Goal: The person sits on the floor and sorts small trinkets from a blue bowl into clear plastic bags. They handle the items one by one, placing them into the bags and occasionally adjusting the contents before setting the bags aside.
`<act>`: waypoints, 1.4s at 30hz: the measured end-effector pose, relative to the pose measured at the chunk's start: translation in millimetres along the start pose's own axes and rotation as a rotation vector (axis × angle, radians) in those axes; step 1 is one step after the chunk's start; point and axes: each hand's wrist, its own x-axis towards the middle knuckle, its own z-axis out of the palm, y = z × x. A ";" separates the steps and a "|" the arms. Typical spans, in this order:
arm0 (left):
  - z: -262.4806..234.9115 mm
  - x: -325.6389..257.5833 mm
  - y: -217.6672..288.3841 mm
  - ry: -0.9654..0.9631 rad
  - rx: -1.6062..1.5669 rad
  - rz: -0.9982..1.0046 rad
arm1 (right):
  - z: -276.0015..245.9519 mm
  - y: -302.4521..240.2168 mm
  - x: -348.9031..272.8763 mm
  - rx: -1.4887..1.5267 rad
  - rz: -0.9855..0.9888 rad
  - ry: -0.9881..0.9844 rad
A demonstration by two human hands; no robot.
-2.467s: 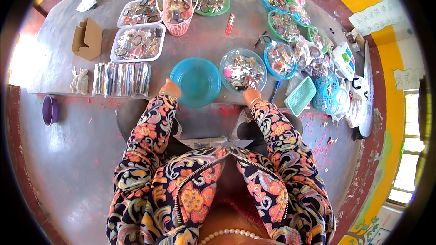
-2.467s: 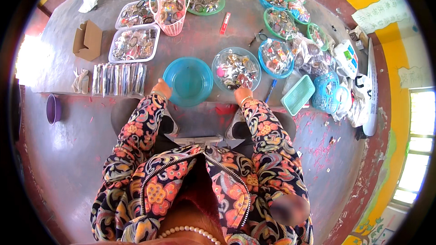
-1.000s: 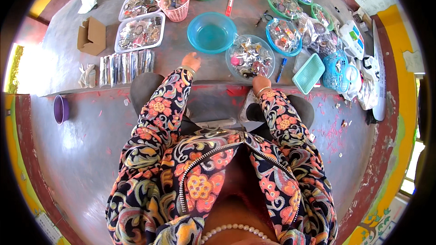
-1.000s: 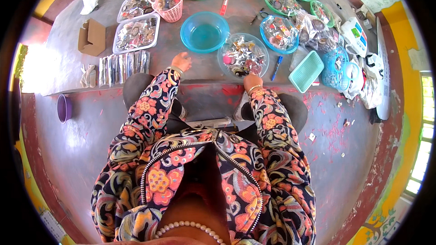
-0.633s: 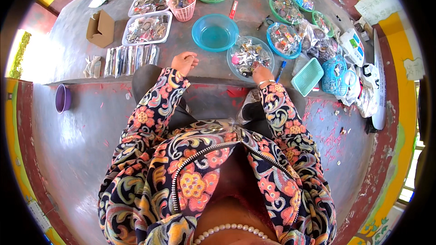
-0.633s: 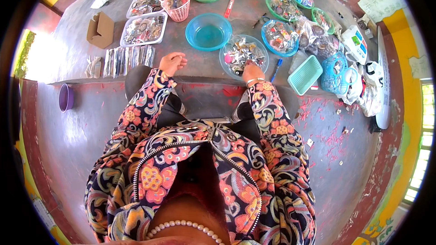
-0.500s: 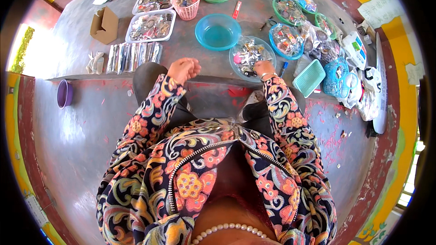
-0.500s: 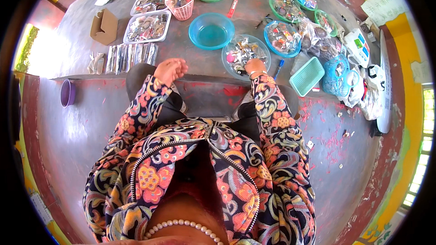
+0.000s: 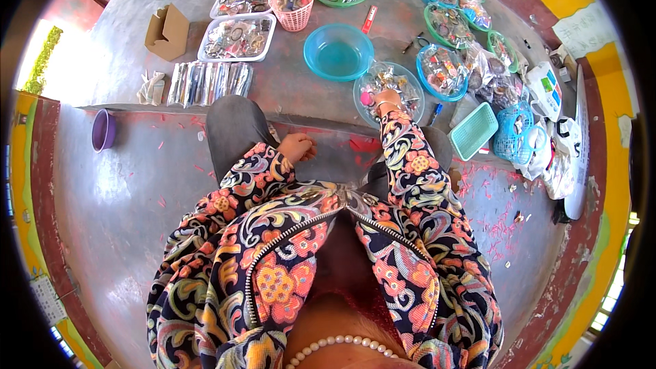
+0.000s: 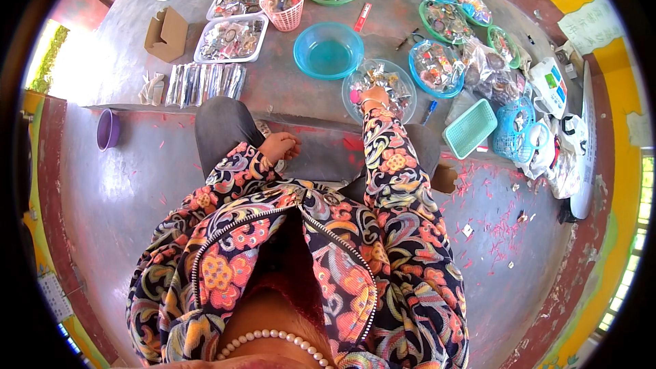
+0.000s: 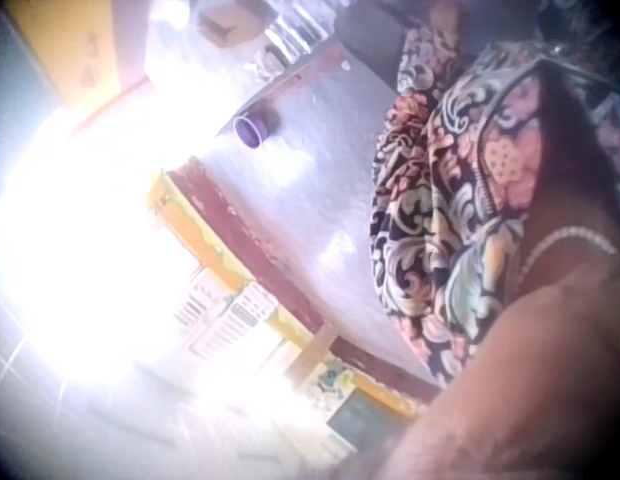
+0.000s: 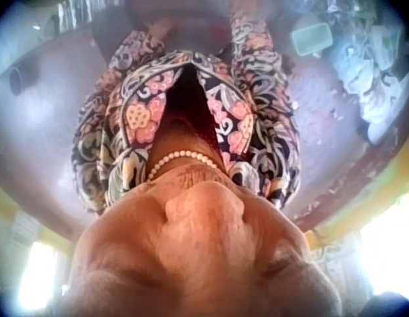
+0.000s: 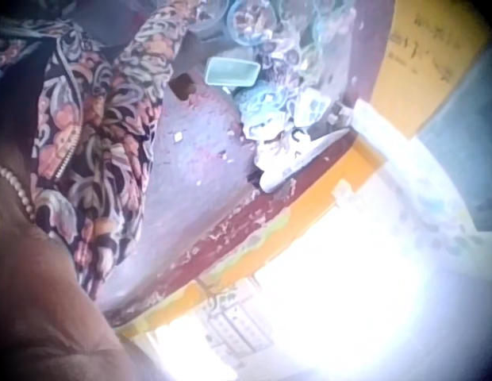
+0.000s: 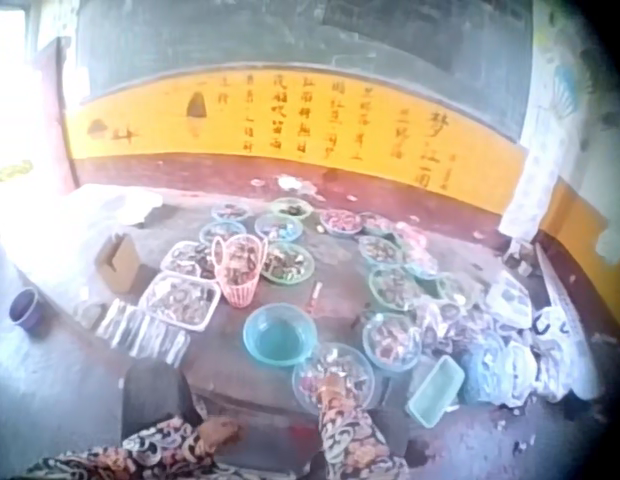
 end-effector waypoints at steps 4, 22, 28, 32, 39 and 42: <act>5.9 -4.2 12.6 -0.033 0.046 0.004 | -30.4 -2.6 -11.4 0.162 -0.011 -0.042; 18.5 -20.2 61.8 -0.001 -0.597 0.237 | -76.3 -34.9 -195.7 1.401 -0.070 -0.783; 20.7 -17.4 58.6 0.021 -0.602 0.267 | -69.5 -31.9 -177.0 1.161 -0.427 -0.501; 24.8 -9.3 51.6 -0.021 -0.678 0.244 | -58.5 -30.3 -184.4 1.259 -0.274 -0.538; 28.7 -6.5 55.3 0.054 -0.606 0.134 | -44.8 -25.7 -178.5 1.372 -0.136 -0.473; 28.4 -5.7 55.5 0.116 -0.511 0.167 | -43.5 -28.8 -177.0 1.329 -0.160 -0.421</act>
